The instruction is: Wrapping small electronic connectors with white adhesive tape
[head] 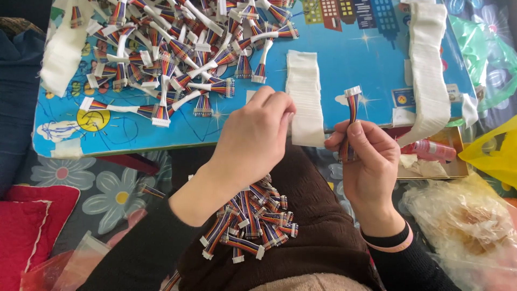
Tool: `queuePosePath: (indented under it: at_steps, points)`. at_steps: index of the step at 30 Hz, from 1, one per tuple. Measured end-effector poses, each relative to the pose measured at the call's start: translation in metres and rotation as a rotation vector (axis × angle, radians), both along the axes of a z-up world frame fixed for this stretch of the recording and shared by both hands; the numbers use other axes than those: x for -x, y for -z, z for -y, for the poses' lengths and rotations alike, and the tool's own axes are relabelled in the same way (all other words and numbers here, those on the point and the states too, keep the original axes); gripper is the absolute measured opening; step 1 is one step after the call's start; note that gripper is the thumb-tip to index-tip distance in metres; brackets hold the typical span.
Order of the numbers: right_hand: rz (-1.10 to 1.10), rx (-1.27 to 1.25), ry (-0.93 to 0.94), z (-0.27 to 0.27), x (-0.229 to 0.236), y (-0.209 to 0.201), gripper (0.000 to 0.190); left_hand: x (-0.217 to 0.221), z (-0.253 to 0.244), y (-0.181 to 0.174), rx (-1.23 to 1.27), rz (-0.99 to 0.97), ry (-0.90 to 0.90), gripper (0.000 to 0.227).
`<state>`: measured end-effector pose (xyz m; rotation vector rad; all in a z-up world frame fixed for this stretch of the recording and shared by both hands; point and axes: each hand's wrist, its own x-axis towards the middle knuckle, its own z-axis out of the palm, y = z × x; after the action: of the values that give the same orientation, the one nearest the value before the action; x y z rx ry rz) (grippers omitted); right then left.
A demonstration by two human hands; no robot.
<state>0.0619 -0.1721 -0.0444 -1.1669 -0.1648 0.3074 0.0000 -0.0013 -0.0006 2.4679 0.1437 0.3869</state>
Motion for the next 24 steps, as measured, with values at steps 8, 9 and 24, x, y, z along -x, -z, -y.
queuePosePath:
  at_steps: [8, 9, 24]
  points:
    - [-0.005, 0.029, 0.014, -0.005, -0.001, -0.003, 0.019, 0.0, 0.012, 0.003, -0.145, 0.068, -0.012, 0.003]
    - [-0.007, 0.037, 0.02, -0.005, -0.001, -0.004, 0.019, -0.001, 0.013, 0.004, -0.172, 0.054, -0.039, 0.004]
    - [0.001, 0.032, -0.009, -0.002, -0.002, -0.001, 0.019, -0.004, -0.001, -0.001, -0.012, -0.075, -0.001, 0.008]
